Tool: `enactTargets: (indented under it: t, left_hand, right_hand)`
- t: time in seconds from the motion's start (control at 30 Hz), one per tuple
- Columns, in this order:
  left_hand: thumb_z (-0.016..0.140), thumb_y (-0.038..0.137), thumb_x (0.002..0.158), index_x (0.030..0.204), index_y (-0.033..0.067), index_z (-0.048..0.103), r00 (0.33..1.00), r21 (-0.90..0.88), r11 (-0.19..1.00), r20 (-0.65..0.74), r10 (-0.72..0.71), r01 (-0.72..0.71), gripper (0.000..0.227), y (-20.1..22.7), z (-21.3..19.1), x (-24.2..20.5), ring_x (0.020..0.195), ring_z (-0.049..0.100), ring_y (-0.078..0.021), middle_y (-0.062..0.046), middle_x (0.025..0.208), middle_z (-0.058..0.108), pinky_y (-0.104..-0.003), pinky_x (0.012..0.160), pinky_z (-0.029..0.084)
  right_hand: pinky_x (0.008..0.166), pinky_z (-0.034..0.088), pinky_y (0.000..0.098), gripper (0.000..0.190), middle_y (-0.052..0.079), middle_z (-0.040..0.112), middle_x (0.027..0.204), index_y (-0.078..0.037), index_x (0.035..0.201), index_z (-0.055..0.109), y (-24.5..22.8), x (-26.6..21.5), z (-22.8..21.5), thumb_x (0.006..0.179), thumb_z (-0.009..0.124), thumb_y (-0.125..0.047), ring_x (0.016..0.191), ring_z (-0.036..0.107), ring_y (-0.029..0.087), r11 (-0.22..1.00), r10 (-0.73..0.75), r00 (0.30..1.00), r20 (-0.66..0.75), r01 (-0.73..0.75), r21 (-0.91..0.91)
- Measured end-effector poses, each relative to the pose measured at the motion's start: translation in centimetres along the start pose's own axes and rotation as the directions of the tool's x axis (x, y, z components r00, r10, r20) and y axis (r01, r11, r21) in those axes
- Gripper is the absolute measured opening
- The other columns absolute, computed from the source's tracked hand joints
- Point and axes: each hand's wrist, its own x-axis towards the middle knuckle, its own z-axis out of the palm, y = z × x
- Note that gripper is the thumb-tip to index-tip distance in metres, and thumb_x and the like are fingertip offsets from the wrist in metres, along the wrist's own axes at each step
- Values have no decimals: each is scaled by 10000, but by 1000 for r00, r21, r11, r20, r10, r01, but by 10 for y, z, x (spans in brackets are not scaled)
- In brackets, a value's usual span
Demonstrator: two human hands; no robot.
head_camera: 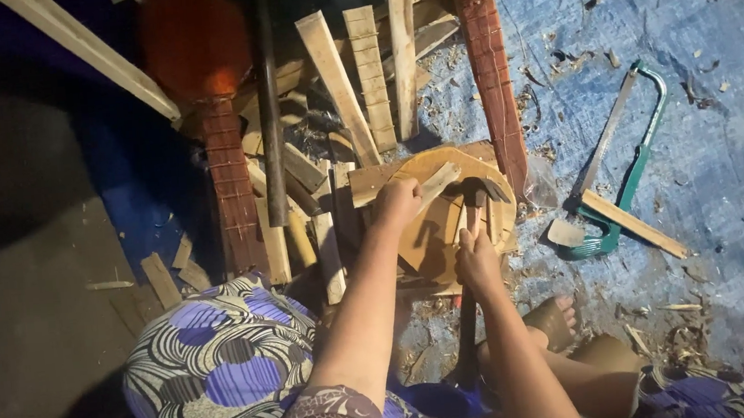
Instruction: The person is hammering small wooden slats onto a circular wooden base to assemble a component, likely for a stringed instrument.
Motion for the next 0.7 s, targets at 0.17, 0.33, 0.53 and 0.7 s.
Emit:
enactTargets:
  t: [0.17, 0.33, 0.53, 0.7]
  left_hand:
    - [577, 175, 817, 825, 196, 738, 992, 43, 994, -73, 100, -97, 162, 11, -3, -5, 904, 762, -336, -97, 840, 769, -452, 798, 606]
    - [579, 46, 828, 843, 66, 752, 971, 187, 970, -149, 185, -156, 174, 12, 27, 14, 863, 780, -360, -167, 807, 771, -475, 763, 627]
    - [590, 11, 819, 873, 20, 717, 970, 76, 990, -204, 135, -122, 138, 4, 49, 23, 865, 768, -391, -206, 826, 745, -510, 763, 617]
    - [703, 133, 800, 908, 83, 725, 983, 109, 989, -144, 116, -100, 121, 22, 2, -11, 889, 770, -351, -144, 852, 747, -491, 756, 629]
  right_hand:
    - [302, 437, 319, 287, 27, 476, 543, -88, 953, 494, 6, 4, 1, 1077, 469, -345, 366, 508, 172, 999, 17, 1000, -23, -18, -33]
    - [368, 466, 355, 313, 77, 535, 577, -50, 921, 508, 2, 1, 2, 1060, 498, -330, 439, 557, 210, 986, -25, 999, -38, 18, -166]
    - [392, 487, 342, 302, 70, 540, 598, -42, 952, 521, 1, 3, 0, 1065, 465, -317, 468, 559, 204, 985, -17, 1000, -10, 15, -173]
    - [405, 533, 396, 327, 111, 590, 602, -46, 969, 518, 15, 12, -2, 1060, 484, -358, 472, 616, 258, 976, -2, 1000, -8, 0, -219]
